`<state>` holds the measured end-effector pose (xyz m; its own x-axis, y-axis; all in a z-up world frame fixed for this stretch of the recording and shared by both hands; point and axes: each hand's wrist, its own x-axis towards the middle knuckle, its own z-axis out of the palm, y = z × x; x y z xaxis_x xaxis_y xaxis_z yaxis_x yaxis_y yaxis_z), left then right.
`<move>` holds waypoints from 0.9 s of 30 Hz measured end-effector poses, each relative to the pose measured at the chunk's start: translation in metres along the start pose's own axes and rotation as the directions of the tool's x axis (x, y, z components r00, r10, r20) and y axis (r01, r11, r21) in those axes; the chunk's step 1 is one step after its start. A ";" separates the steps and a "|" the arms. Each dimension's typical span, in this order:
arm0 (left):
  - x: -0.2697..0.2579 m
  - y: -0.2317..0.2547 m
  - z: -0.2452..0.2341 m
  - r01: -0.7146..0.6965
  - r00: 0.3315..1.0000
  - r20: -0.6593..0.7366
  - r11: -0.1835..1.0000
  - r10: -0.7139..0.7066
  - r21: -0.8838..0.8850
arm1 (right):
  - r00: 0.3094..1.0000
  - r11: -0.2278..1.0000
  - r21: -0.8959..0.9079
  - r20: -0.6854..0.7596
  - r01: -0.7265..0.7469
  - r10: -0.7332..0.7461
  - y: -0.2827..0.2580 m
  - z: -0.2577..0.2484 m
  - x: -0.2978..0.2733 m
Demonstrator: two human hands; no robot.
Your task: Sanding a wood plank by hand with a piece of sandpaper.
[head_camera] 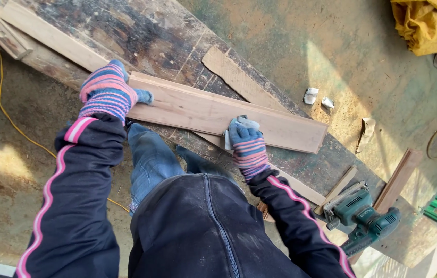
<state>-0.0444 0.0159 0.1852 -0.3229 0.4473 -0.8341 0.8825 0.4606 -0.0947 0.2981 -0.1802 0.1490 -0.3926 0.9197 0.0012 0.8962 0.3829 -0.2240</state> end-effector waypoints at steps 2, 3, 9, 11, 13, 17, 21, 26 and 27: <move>0.011 -0.005 0.008 -0.079 0.995 -0.060 0.997 0.080 0.018 | 0.999 0.998 0.056 0.038 0.006 -0.008 0.023 -0.002 -0.018; 0.020 -0.004 0.008 -0.088 0.994 -0.065 0.996 0.089 0.022 | 1.000 0.999 0.051 0.032 -0.002 0.000 0.037 -0.008 -0.026; 0.021 -0.010 0.017 -0.090 0.996 0.016 0.996 0.090 -0.003 | 0.936 0.936 0.130 0.180 -0.328 0.303 0.031 0.002 -0.018; 0.007 -0.006 0.010 -0.101 0.995 -0.020 0.994 0.100 -0.049 | 0.995 0.985 0.169 -0.085 -0.036 0.051 0.000 0.039 0.005; -0.002 -0.008 0.005 -0.101 0.994 -0.042 0.993 0.099 -0.063 | 1.000 0.981 0.195 -0.021 -0.010 0.015 -0.028 0.022 0.026; 0.003 -0.013 0.010 -0.137 0.989 -0.068 0.986 0.131 -0.099 | 0.984 0.994 -0.062 -0.153 0.085 -0.093 0.029 0.048 -0.038; 0.006 -0.019 0.017 -0.190 0.978 -0.105 0.975 0.179 -0.112 | 0.932 0.927 -0.148 0.065 -0.344 0.356 0.079 0.020 -0.078; -0.004 -0.018 0.017 -0.188 0.973 -0.150 0.979 0.175 -0.079 | 0.869 0.949 0.098 -0.384 -0.298 0.313 0.002 0.077 -0.035; -0.005 -0.020 0.023 -0.194 0.971 -0.154 0.979 0.182 -0.069 | 0.863 0.946 0.100 -0.390 -0.307 0.321 -0.013 0.069 -0.016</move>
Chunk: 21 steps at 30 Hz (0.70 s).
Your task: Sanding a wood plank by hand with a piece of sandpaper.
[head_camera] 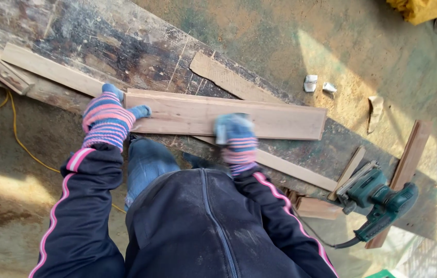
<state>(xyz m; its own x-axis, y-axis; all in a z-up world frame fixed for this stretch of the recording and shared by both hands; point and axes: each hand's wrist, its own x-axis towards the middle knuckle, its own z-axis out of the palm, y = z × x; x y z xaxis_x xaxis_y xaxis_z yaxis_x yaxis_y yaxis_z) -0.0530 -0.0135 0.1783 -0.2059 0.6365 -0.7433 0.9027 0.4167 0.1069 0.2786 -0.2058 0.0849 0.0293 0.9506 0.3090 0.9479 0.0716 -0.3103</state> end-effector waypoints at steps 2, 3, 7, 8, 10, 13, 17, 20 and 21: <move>-0.003 -0.009 0.009 -0.057 0.992 -0.110 0.998 0.057 0.005 | 0.968 0.990 0.069 0.207 0.127 -0.138 -0.049 0.002 0.026; -0.008 -0.011 0.008 -0.078 0.991 -0.111 0.997 0.080 0.027 | 0.975 0.993 0.059 0.194 0.103 -0.113 -0.036 0.005 0.022; 0.000 -0.030 0.034 -0.143 0.989 -0.080 0.948 0.125 -0.285 | 0.738 0.125 0.759 0.560 -0.639 0.375 -0.010 -0.029 0.021; 0.010 -0.038 0.046 -0.130 0.991 -0.078 0.871 0.106 -0.473 | 0.604 -0.280 0.746 0.658 -0.604 0.449 -0.011 -0.048 0.025; 0.030 -0.047 0.051 -0.157 0.987 -0.061 0.851 0.146 -0.500 | 0.603 -0.392 0.767 0.642 -0.508 0.474 -0.028 -0.058 0.030; 0.048 -0.068 0.047 -0.241 0.965 -0.062 0.770 0.255 -0.591 | 0.558 -0.501 0.771 0.633 -0.394 0.536 -0.052 -0.065 0.029; 0.069 -0.100 -0.001 -0.416 0.908 -0.205 0.744 0.364 -0.523 | 0.535 -0.424 0.819 0.574 -0.387 0.620 -0.035 -0.045 -0.013; 0.098 -0.134 -0.019 -0.354 0.935 -0.168 0.832 0.312 -0.427 | 0.494 -0.271 0.878 0.451 -0.394 0.743 -0.046 -0.044 -0.015; 0.090 -0.131 -0.029 -0.356 0.934 -0.164 0.834 0.316 -0.422 | 0.489 -0.272 0.879 0.449 -0.391 0.748 -0.048 -0.039 -0.010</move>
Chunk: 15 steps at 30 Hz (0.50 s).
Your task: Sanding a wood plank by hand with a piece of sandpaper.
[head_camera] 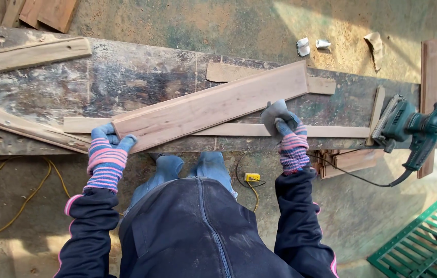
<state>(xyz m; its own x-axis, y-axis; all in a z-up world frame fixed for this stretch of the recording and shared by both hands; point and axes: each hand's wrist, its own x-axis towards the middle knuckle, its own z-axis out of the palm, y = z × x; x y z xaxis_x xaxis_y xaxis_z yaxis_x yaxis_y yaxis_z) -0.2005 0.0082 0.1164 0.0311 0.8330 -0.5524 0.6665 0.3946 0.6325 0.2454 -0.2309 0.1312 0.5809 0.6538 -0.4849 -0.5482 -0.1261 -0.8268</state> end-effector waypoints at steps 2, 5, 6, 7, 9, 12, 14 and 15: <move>-0.011 0.019 -0.014 -0.009 0.999 0.051 0.988 0.001 0.155 | 0.953 0.693 -0.688 -0.008 0.215 -0.304 0.005 0.011 0.008; -0.010 0.027 -0.026 -0.230 0.968 0.016 0.866 0.249 0.443 | 0.733 -0.001 -0.868 0.420 0.496 -0.535 -0.019 0.093 -0.002; -0.005 0.017 -0.025 -0.232 0.968 0.014 0.867 0.251 0.441 | 0.731 -0.003 -0.867 0.422 0.498 -0.537 -0.015 0.102 0.002; 0.000 0.008 -0.023 -0.165 0.986 0.020 0.961 0.164 0.223 | 0.716 -0.225 -0.849 0.525 0.477 -0.460 -0.012 0.112 0.006; 0.024 -0.028 -0.019 -0.077 0.996 0.042 0.997 0.078 -0.012 | 0.702 -0.439 -0.775 0.615 0.455 -0.359 0.004 0.114 0.020; 0.052 -0.075 -0.015 0.382 0.916 0.373 0.607 -0.148 -0.697 | 0.671 -0.520 -0.677 0.701 0.521 -0.240 0.028 0.089 0.034; 0.042 -0.064 -0.016 0.360 0.933 0.233 0.729 -0.275 -0.581 | 0.681 -0.422 -0.740 0.662 0.524 -0.314 0.022 0.071 0.038; 0.028 -0.048 -0.022 0.359 0.933 0.230 0.730 -0.275 -0.581 | 0.679 -0.420 -0.739 0.663 0.527 -0.315 0.013 0.075 0.036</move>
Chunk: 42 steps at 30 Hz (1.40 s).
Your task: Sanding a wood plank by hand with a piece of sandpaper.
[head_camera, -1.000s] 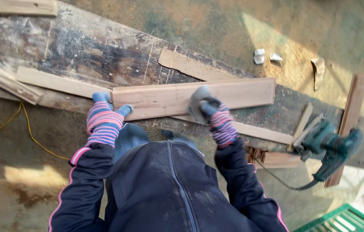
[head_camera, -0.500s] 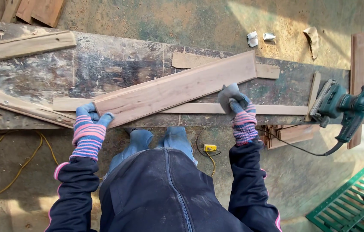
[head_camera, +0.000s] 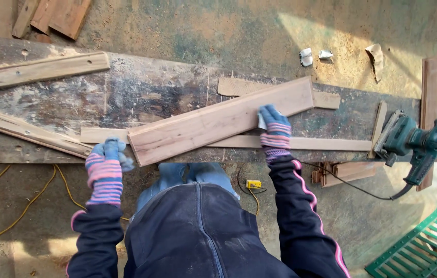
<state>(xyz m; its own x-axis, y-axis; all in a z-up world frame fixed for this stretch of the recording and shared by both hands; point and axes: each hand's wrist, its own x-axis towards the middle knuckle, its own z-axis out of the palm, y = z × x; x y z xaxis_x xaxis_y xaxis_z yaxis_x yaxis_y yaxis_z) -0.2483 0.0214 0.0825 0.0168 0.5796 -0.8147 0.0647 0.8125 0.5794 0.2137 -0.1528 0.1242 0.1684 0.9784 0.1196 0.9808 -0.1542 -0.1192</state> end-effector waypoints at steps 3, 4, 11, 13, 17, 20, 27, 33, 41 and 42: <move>-0.054 0.031 0.028 -0.286 0.785 -0.182 0.606 0.593 0.743 | 0.978 0.980 0.030 0.076 -0.199 0.196 -0.001 -0.021 0.005; -0.066 0.046 0.041 -0.465 0.663 -0.051 0.465 0.747 0.753 | 0.989 0.988 0.058 0.054 -0.142 0.139 -0.005 -0.022 0.002; -0.017 0.029 0.122 -0.599 0.307 0.564 -0.305 0.767 0.740 | 0.991 0.987 -0.086 -0.027 -0.135 0.134 -0.076 0.016 0.002; -0.011 0.021 0.124 -0.601 0.330 0.579 -0.307 0.746 0.738 | 0.993 0.983 -0.143 -0.008 -0.117 0.117 -0.107 0.008 0.006; -0.012 0.028 0.126 -0.604 0.366 0.594 -0.303 0.716 0.737 | 0.995 0.995 -0.021 0.031 0.093 -0.093 -0.112 -0.005 0.012; -0.019 0.038 0.131 -0.583 0.428 0.590 -0.289 0.684 0.759 | 0.907 0.988 -0.153 0.412 -0.023 0.085 -0.055 -0.004 0.008; -0.019 0.037 0.131 -0.566 0.440 0.571 -0.280 0.693 0.776 | 0.858 0.959 -0.199 0.435 -0.202 0.271 -0.111 -0.023 0.025; -0.018 0.036 0.130 -0.578 0.421 0.572 -0.278 0.704 0.767 | 0.925 0.958 -0.285 0.368 0.014 0.096 -0.050 -0.001 0.014; -0.013 0.033 0.130 -0.573 0.413 0.573 -0.287 0.708 0.767 | 0.995 0.998 -0.068 0.098 -0.017 0.024 -0.087 -0.016 0.035; -0.013 0.032 0.131 -0.576 0.414 0.574 -0.286 0.707 0.766 | 0.995 0.997 -0.070 0.100 -0.019 0.026 -0.068 -0.014 0.033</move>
<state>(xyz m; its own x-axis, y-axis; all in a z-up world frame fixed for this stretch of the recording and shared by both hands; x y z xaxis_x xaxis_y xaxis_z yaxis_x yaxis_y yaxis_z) -0.1161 0.0318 0.1084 0.6256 0.7779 0.0587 0.7363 -0.6136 0.2853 0.1539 -0.1122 0.1499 0.1833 0.9829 0.0171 0.9819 -0.1822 -0.0521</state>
